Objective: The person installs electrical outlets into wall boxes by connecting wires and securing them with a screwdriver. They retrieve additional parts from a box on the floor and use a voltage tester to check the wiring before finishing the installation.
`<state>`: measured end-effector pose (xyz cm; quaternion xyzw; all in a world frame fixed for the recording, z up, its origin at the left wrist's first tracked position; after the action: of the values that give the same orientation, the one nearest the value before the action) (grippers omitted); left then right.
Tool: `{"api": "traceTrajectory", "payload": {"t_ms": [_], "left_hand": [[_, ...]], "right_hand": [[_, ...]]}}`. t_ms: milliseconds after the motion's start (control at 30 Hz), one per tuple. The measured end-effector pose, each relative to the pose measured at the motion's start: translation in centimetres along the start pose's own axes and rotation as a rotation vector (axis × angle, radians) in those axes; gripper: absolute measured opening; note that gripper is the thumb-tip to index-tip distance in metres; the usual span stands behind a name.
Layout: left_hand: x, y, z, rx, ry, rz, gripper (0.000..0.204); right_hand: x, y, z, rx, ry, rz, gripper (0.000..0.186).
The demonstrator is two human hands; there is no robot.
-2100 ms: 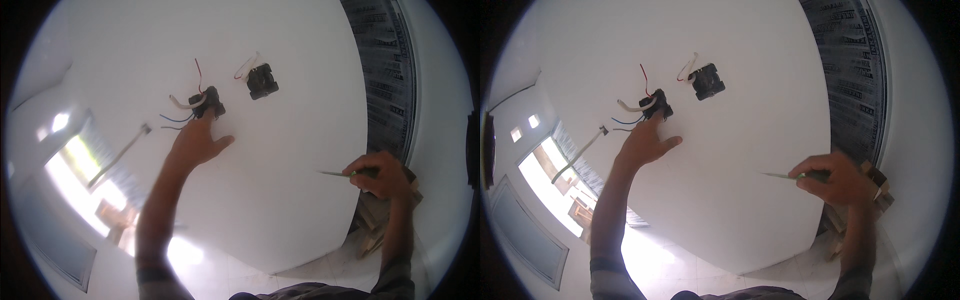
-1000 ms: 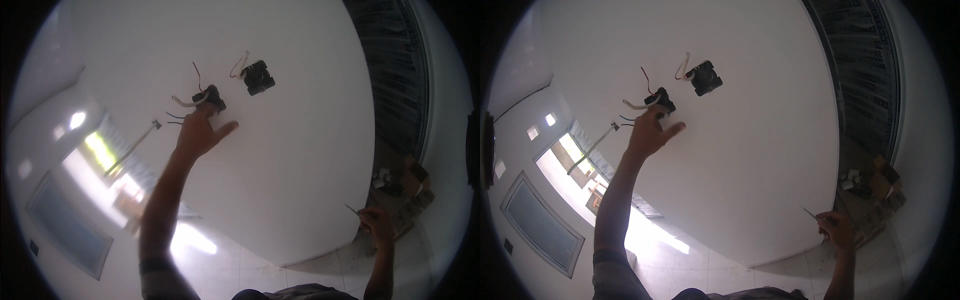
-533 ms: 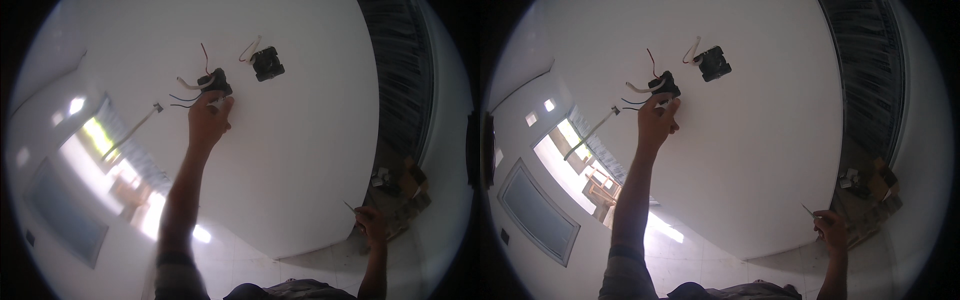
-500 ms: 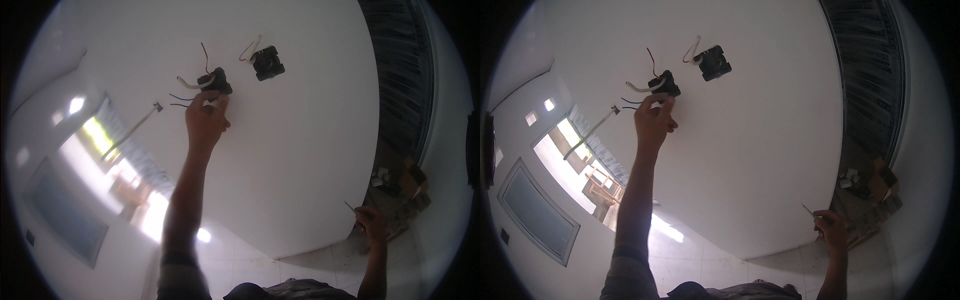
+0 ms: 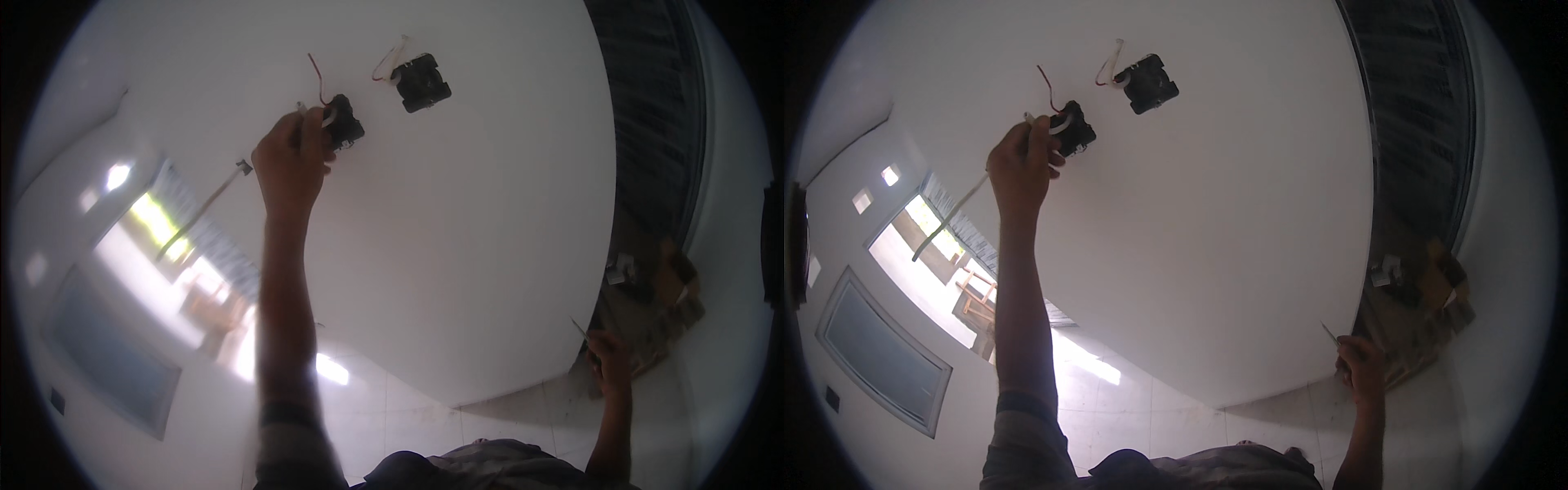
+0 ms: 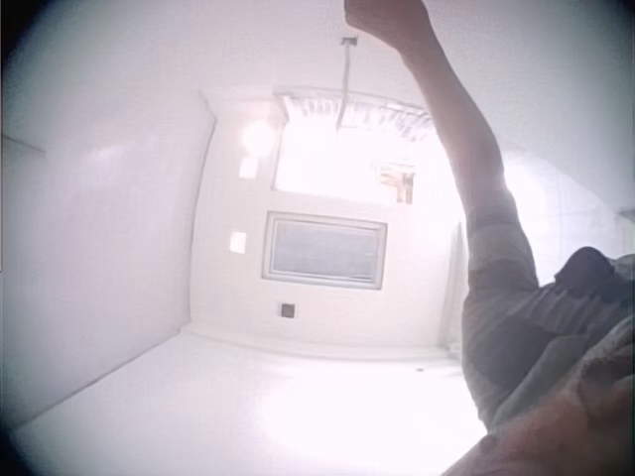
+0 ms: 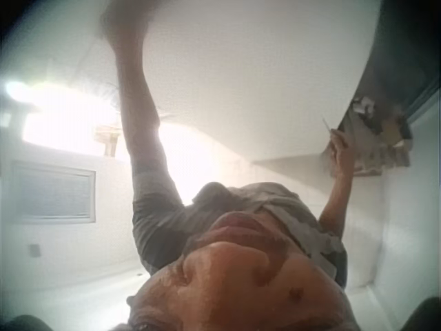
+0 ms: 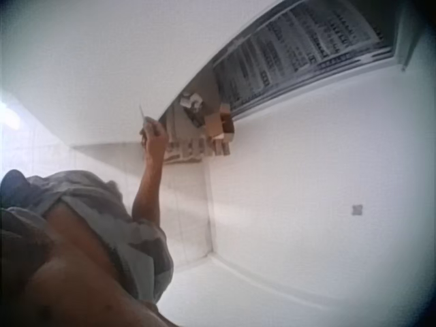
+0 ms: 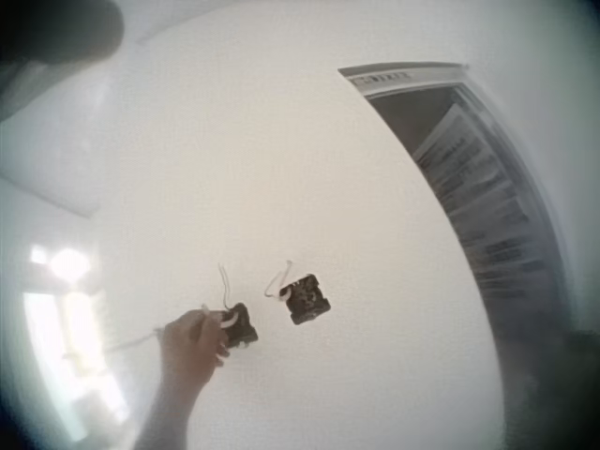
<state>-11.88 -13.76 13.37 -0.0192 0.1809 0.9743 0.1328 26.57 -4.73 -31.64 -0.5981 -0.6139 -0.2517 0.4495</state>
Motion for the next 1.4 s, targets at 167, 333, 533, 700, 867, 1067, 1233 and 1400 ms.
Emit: {"api": "traceTrajectory", "payload": {"t_ms": [167,333,533,700,867,1067,1233,1400], "left_hand": [[1.8,0.7,4.1,-0.129,0.079,-0.218,0.028],[2.0,0.4,5.3,-0.162,0.13,-0.21,0.032],[-1.2,1.1,2.2,-0.065,0.083,0.17,0.036],[1.9,-0.4,-4.3,0.06,-0.111,0.267,0.041],[2.7,-2.4,-2.3,0.615,-0.059,0.425,0.078],[2.4,-2.1,-0.6,0.548,-0.416,0.611,0.081],[1.5,-2.8,-0.8,0.614,-0.105,0.499,0.08],[1.8,-3.0,-0.8,0.512,-0.203,0.386,0.077]], "right_hand": [[-1.4,0.7,0.6,-0.024,-0.033,0.034,0.019],[-2.8,1.3,1.4,-0.03,-0.063,0.033,0.016],[-3.5,0.4,3.0,-0.04,-0.098,0.076,0.02],[-2.0,-2.5,3.5,0.018,-0.078,0.003,0.022],[-2.5,-2.7,3.8,0.06,-0.084,-0.003,0.021],[-4.8,-1.5,4.4,0.061,-0.129,0.047,0.023],[-6.5,0.2,4.7,0.028,-0.167,0.074,0.025],[-6.9,1.2,4.7,-0.004,-0.166,0.12,0.024]]}}
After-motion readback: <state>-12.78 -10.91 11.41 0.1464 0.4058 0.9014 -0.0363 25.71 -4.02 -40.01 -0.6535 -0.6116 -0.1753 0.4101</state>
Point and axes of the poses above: each hand's wrist, its own z-axis towards the middle knuckle, its own y-axis out of the back of the hand, x = y × z, the point moved 4 cm from there along z, towards the middle knuckle, and after that the axes turned 15 degrees about -y, right-handed, at the moved point
